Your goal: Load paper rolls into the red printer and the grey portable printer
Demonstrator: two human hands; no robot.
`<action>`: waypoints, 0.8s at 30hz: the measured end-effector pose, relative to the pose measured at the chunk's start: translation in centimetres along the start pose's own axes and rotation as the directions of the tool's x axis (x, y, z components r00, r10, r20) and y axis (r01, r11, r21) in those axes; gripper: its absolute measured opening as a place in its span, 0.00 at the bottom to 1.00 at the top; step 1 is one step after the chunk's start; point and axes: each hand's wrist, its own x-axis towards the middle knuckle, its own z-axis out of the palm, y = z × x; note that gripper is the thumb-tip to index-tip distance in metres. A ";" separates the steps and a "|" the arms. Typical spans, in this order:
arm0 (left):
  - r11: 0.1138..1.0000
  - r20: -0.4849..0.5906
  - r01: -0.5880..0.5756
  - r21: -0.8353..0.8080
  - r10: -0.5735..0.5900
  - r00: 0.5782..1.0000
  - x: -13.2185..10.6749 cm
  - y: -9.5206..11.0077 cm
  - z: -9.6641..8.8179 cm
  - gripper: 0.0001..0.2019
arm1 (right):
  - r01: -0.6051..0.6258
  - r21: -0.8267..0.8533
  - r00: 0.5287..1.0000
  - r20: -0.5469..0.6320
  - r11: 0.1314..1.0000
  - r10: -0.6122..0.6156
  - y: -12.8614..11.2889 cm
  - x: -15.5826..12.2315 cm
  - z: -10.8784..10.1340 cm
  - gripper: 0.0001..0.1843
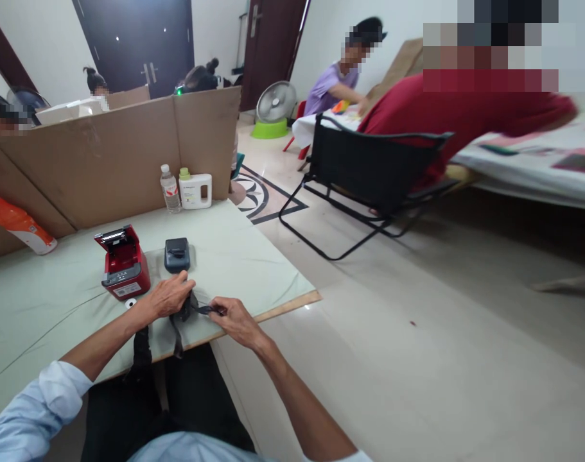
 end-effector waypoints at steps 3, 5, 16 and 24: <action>1.000 0.036 -0.030 0.005 0.029 0.999 0.1 -0.4 -0.2 0.12 | 0.017 0.016 1.000 0.002 1.000 -0.017 0.1 0.1 0.4 0.09; 0.999 0.036 -0.040 -0.006 0.040 0.999 -0.2 -0.9 -0.5 0.13 | 0.030 0.018 1.000 0.002 0.999 -0.030 0.0 0.1 0.8 0.08; 0.993 -0.046 0.031 -0.114 -0.036 0.998 -4.9 -4.2 0.2 0.14 | 0.196 -0.156 0.979 0.083 0.968 -0.185 -0.9 -0.1 5.7 0.08; 0.911 -0.241 -0.005 -0.413 -0.105 0.965 -6.2 -5.3 -4.2 0.16 | 0.257 -0.398 0.956 0.239 0.881 -0.171 -1.8 -2.9 5.2 0.08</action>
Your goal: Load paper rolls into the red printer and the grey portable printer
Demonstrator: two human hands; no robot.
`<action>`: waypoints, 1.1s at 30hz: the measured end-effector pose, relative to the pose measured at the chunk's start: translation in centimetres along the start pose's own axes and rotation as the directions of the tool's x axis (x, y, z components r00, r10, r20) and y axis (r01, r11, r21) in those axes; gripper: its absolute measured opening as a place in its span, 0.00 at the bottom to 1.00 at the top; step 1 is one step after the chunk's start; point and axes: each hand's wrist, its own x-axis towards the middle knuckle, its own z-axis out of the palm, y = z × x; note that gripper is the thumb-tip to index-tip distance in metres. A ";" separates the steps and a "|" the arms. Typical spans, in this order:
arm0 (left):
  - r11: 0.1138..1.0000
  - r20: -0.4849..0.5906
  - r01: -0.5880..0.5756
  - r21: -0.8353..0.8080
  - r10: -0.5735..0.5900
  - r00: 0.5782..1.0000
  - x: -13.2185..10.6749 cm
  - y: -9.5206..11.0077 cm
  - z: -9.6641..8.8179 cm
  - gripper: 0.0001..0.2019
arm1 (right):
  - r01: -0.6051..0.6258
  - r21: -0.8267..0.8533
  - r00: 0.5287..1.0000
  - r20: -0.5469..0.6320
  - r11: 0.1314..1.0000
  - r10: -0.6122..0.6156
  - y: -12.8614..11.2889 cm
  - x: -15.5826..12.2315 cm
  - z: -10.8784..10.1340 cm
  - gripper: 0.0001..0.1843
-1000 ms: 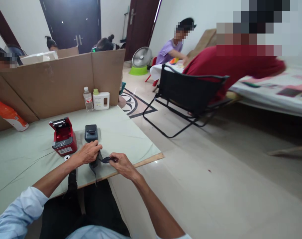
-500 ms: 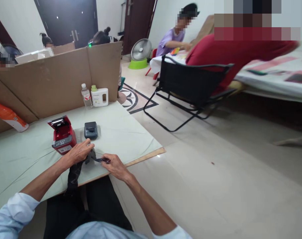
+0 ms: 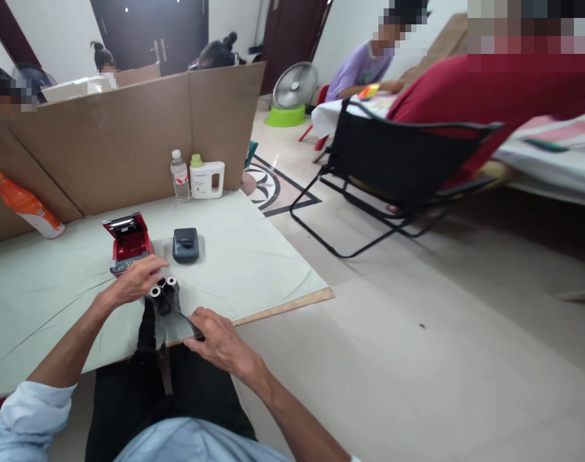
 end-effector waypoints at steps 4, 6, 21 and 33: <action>0.990 -0.237 0.137 -0.019 -0.137 0.962 -3.0 0.1 -3.4 0.15 | 0.009 0.051 1.000 0.020 0.999 -0.010 0.4 -1.0 -0.8 0.19; 0.982 -0.236 0.184 0.042 -0.170 0.957 -4.9 -0.2 -3.5 0.14 | -0.011 0.097 0.998 0.058 0.995 0.005 0.3 -1.0 -1.5 0.19; 0.949 -0.064 0.244 0.198 -0.236 0.970 -8.4 -1.8 2.4 0.14 | 0.071 0.349 0.992 -0.125 0.934 -0.028 -3.4 4.5 -0.5 0.09; 0.979 -0.453 0.122 -0.166 -0.186 0.872 -9.6 0.3 -3.0 0.11 | -0.011 0.744 0.999 -0.019 0.669 0.037 -6.1 10.3 3.2 0.32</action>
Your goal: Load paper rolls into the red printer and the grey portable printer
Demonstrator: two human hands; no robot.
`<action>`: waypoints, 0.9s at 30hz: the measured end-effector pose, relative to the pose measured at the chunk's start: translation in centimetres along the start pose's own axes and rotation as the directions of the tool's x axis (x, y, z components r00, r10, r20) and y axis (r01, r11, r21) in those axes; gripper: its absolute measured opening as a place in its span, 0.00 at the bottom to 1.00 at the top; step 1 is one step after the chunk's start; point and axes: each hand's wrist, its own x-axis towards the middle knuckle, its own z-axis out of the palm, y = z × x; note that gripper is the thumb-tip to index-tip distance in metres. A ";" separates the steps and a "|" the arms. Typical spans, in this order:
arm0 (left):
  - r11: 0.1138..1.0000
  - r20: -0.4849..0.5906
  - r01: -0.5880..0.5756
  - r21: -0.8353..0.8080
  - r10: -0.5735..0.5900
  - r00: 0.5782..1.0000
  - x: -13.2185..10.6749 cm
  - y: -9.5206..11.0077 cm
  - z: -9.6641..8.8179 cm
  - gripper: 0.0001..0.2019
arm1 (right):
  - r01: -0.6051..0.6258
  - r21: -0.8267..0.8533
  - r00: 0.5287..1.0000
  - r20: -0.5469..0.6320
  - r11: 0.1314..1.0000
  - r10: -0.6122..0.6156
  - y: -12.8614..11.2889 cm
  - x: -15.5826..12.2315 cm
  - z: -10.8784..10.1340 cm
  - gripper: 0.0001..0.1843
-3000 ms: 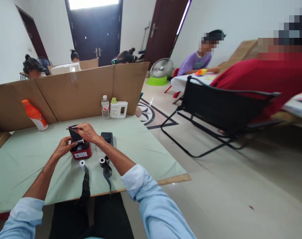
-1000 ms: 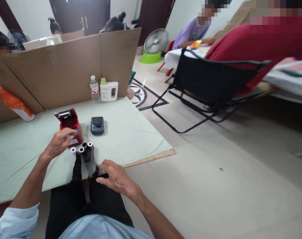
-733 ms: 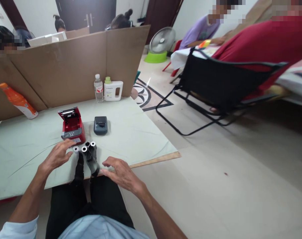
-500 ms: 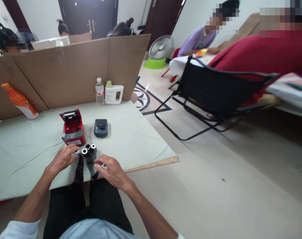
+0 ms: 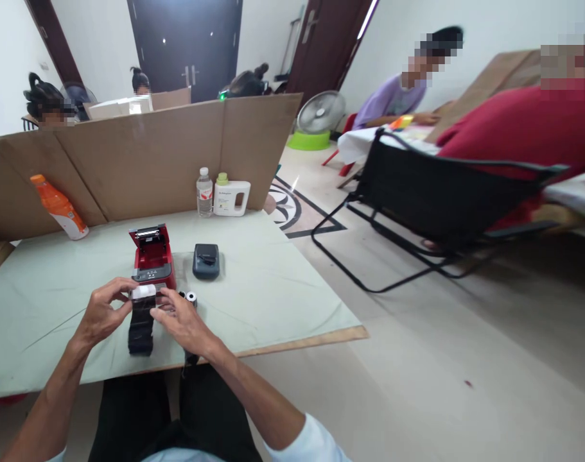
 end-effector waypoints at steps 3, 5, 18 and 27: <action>0.996 -0.066 -0.018 -0.089 0.012 0.998 0.5 0.6 -0.1 0.10 | -0.042 0.253 0.999 0.044 0.966 0.032 -1.1 1.1 1.0 0.29; 0.993 -0.072 -0.040 -0.107 0.032 0.997 0.5 1.1 0.0 0.10 | -0.091 0.369 0.996 0.046 0.925 0.079 -1.6 1.5 1.4 0.29; 0.971 0.692 -0.230 0.071 0.118 0.712 4.9 8.0 -4.1 0.23 | -0.240 0.289 0.932 0.335 0.927 0.137 -3.8 1.4 -0.7 0.23; 0.895 0.721 -0.442 0.064 0.264 0.640 4.2 11.3 -4.0 0.21 | -0.085 0.224 0.955 0.296 0.971 0.015 -4.9 -0.6 -0.6 0.21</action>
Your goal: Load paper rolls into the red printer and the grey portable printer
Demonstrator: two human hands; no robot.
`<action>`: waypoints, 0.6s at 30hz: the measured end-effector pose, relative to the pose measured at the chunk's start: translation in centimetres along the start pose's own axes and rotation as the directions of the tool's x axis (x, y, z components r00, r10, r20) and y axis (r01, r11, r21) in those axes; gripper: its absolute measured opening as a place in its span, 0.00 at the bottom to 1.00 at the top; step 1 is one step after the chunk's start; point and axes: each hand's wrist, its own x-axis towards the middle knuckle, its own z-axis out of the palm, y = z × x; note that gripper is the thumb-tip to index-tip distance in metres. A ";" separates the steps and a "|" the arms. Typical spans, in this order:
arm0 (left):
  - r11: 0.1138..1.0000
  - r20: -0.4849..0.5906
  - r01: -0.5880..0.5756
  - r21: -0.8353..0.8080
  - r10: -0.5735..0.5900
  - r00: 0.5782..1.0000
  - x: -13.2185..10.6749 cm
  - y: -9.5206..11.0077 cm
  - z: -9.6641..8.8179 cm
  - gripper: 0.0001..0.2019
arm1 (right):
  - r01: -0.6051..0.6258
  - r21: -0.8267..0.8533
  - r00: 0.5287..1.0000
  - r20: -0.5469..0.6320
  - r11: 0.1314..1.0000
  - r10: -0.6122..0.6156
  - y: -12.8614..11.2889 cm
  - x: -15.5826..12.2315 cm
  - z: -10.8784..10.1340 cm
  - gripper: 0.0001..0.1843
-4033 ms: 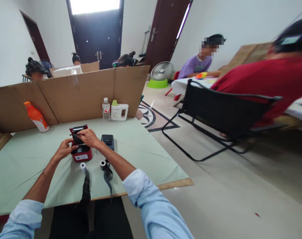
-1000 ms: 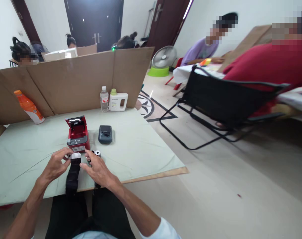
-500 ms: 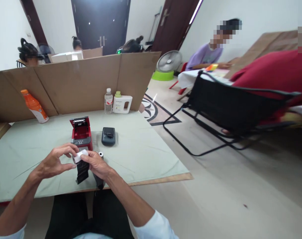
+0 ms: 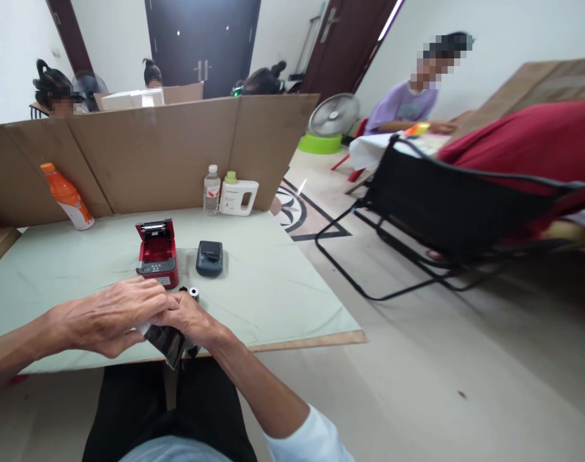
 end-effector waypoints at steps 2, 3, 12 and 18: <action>0.994 -0.043 0.020 -0.106 -0.025 0.999 -0.5 0.0 -0.2 0.23 | 0.023 0.065 1.000 0.015 0.998 -0.024 0.1 -0.2 0.2 0.24; 0.985 -0.076 0.035 -0.169 -0.048 0.996 -0.7 -0.2 -0.2 0.24 | 0.030 0.103 0.999 0.015 0.994 -0.032 0.1 -0.2 0.4 0.25; 0.847 -0.315 0.008 -0.531 -0.206 0.926 -1.8 -0.9 2.0 0.25 | 0.046 0.229 0.998 0.021 0.972 -0.052 -0.9 -0.5 2.1 0.31; 0.848 -0.368 -0.007 -0.529 -0.222 0.903 -2.5 -2.2 4.6 0.29 | 0.009 0.246 1.000 -0.010 0.969 -0.006 0.3 -0.4 1.4 0.29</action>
